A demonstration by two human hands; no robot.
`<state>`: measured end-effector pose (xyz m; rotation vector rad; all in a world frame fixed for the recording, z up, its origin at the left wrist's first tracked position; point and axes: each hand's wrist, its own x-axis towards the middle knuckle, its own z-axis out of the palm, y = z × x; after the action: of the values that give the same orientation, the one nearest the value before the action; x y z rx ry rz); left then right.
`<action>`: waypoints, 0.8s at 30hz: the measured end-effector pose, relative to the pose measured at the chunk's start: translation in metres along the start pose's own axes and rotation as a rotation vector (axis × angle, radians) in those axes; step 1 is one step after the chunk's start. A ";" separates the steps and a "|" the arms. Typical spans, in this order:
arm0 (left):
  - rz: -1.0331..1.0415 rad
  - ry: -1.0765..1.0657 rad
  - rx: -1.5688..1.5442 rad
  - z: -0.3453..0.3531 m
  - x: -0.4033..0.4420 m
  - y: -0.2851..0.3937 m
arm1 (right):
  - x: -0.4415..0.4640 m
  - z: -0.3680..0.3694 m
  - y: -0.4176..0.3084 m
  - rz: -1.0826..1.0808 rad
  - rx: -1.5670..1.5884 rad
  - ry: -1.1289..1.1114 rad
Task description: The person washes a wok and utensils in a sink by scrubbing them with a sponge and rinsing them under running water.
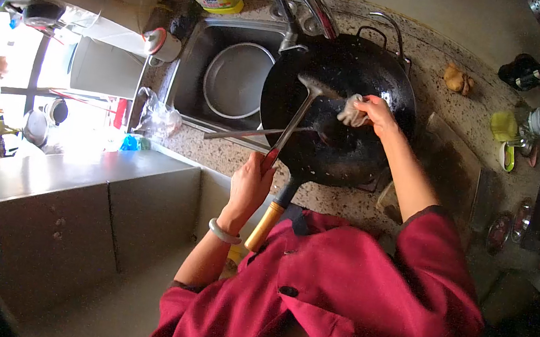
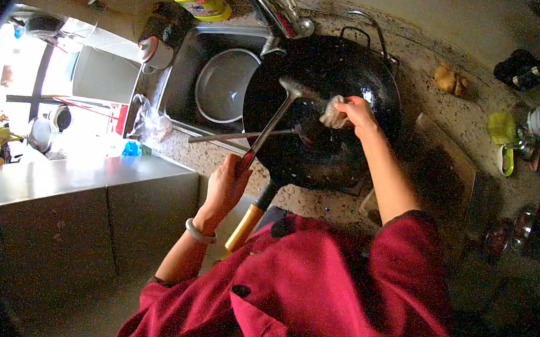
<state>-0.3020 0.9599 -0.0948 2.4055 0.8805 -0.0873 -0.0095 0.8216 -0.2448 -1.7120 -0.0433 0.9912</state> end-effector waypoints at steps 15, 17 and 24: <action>0.057 0.010 0.227 0.005 -0.005 0.031 | -0.082 0.059 -0.044 -0.846 -0.692 0.548; 0.051 0.024 0.236 0.002 -0.013 0.019 | -0.090 0.044 -0.043 -0.675 -0.612 0.546; 0.139 0.115 0.347 0.002 -0.024 -0.020 | -0.083 0.026 -0.039 -0.732 -0.279 0.322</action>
<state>-0.3327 0.9574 -0.1009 2.8129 0.7991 -0.0513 -0.0626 0.8169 -0.1662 -1.8725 -0.5776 0.1678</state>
